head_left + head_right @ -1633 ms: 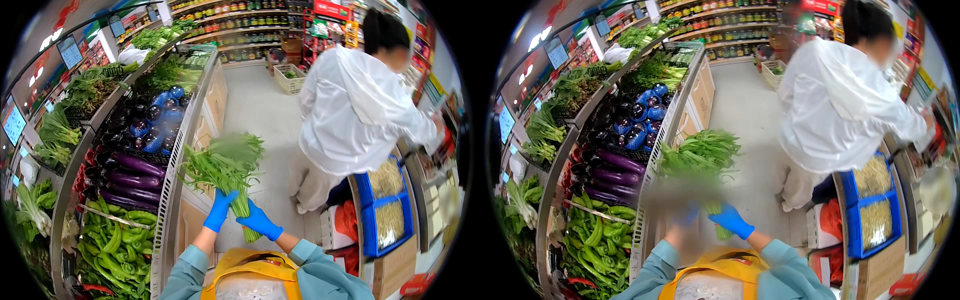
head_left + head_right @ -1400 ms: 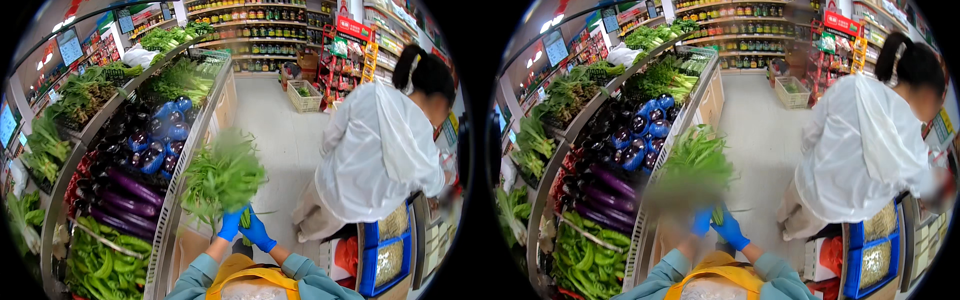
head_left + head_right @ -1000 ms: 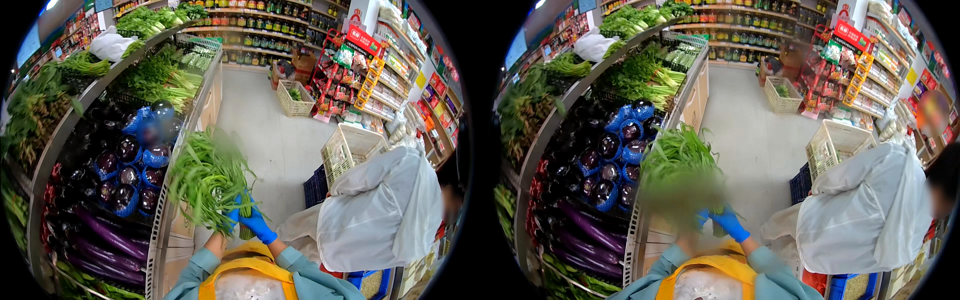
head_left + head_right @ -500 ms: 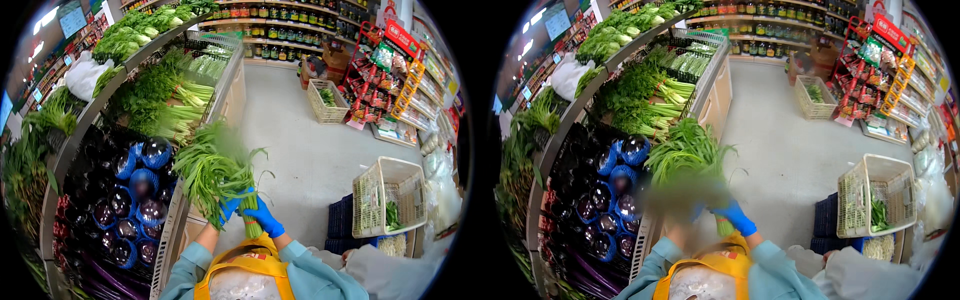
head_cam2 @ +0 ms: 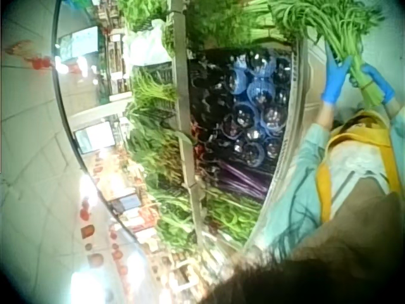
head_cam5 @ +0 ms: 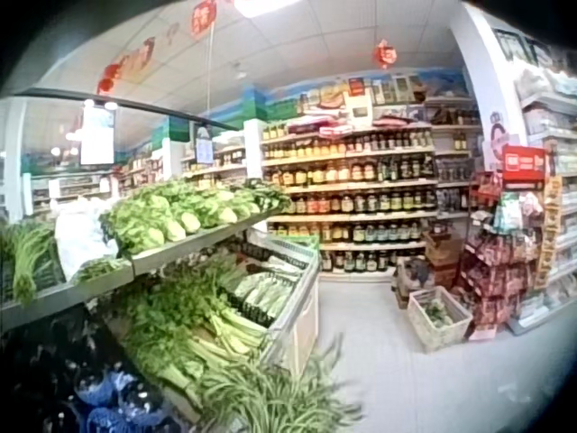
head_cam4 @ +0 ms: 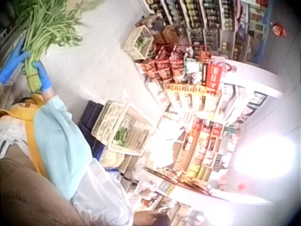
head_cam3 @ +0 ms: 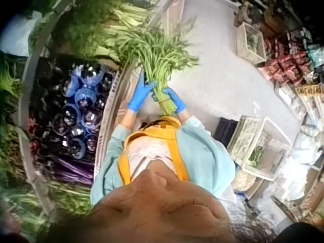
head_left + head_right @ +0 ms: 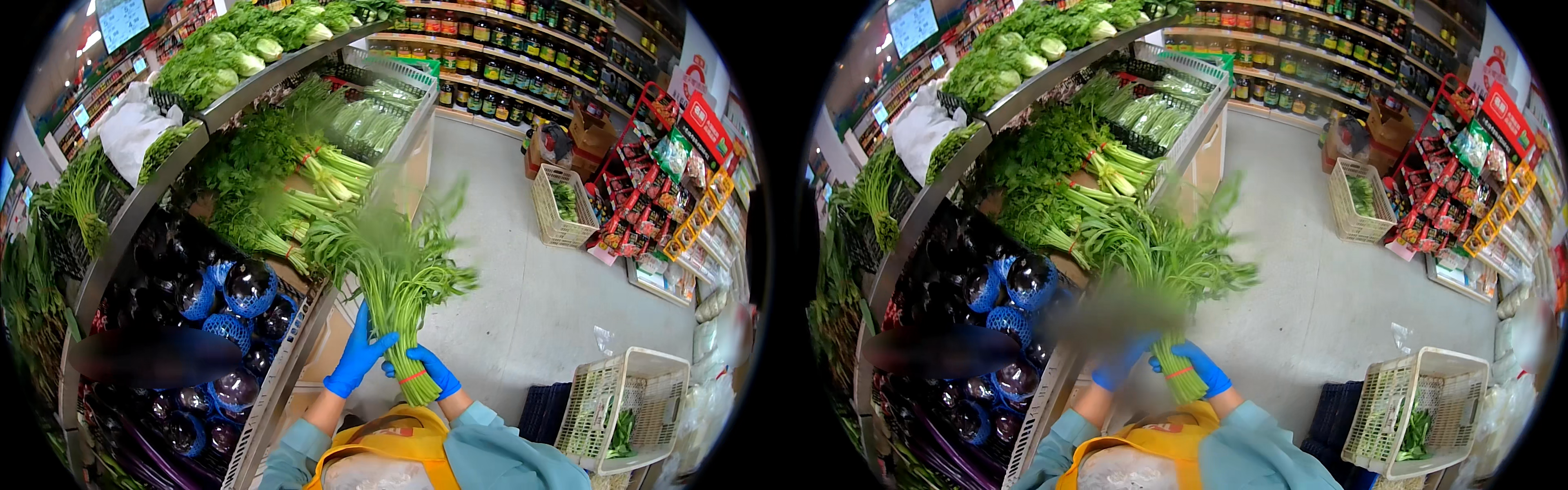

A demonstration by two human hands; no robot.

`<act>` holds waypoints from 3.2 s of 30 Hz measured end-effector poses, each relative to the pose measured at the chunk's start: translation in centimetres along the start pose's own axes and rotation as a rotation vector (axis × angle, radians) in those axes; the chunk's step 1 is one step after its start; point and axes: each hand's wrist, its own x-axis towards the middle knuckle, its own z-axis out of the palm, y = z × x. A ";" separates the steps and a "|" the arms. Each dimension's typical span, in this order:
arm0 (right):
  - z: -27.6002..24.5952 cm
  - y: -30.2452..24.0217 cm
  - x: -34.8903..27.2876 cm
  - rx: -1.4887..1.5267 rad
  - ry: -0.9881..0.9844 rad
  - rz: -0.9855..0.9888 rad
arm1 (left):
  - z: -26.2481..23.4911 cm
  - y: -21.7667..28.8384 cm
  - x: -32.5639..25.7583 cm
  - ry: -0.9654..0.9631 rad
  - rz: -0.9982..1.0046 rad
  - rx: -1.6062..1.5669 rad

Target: The person trims the ends of a bunch of green leafy vegetables using a knife on a white cutting board. They then carry the bunch to a refrigerated display shelf and arrange it among other vegetables.

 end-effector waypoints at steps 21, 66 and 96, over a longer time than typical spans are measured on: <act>5.6 1.4 0.1 -1.367 0.478 -0.575 | 0.2 -4.0 4.6 0.054 0.163 -0.700; -1.2 3.0 20.4 -0.430 -0.433 -0.148 | -16.0 -0.1 1.5 -0.079 0.048 -1.054; 10.0 1.8 21.9 -0.942 -0.198 -0.418 | -11.9 -5.6 0.3 0.109 0.127 -1.402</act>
